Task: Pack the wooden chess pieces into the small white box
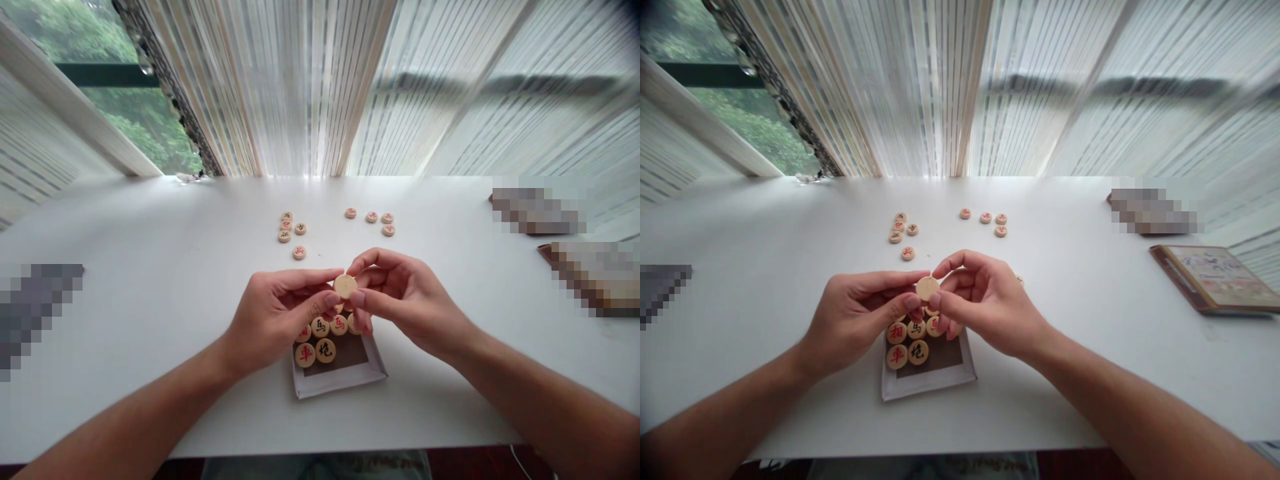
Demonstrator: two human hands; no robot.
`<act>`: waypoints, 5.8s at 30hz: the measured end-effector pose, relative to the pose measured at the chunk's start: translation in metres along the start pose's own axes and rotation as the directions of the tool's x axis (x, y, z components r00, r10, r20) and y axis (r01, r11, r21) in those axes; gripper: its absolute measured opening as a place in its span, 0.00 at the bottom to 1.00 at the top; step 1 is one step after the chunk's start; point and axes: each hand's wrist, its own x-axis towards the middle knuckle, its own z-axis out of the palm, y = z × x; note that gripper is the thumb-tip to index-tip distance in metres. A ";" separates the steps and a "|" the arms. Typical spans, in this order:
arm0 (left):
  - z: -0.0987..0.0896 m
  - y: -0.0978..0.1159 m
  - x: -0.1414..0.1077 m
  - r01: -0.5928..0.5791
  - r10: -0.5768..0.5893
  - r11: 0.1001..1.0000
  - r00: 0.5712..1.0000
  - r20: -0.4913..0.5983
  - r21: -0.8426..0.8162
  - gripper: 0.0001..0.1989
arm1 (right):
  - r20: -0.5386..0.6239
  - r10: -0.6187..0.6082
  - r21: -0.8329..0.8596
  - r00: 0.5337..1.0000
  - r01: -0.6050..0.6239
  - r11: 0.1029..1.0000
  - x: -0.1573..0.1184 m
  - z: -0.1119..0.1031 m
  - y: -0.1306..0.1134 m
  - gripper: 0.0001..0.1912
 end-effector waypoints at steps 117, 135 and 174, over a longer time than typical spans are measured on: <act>-0.005 -0.002 0.002 -0.057 0.093 0.944 0.991 -0.097 0.326 0.07 | 0.456 0.164 -0.889 0.875 0.441 0.121 -0.012 -0.008 -0.008 0.12; -0.035 -0.014 0.019 0.021 0.102 0.891 0.964 -0.245 0.453 0.12 | 0.483 -0.167 -0.783 0.860 0.509 0.357 -0.004 -0.020 -0.015 0.19; -0.095 -0.038 0.044 0.140 0.134 0.270 0.974 -0.182 0.952 0.16 | 0.281 -0.426 -0.951 0.860 0.309 -0.005 0.021 -0.065 0.004 0.18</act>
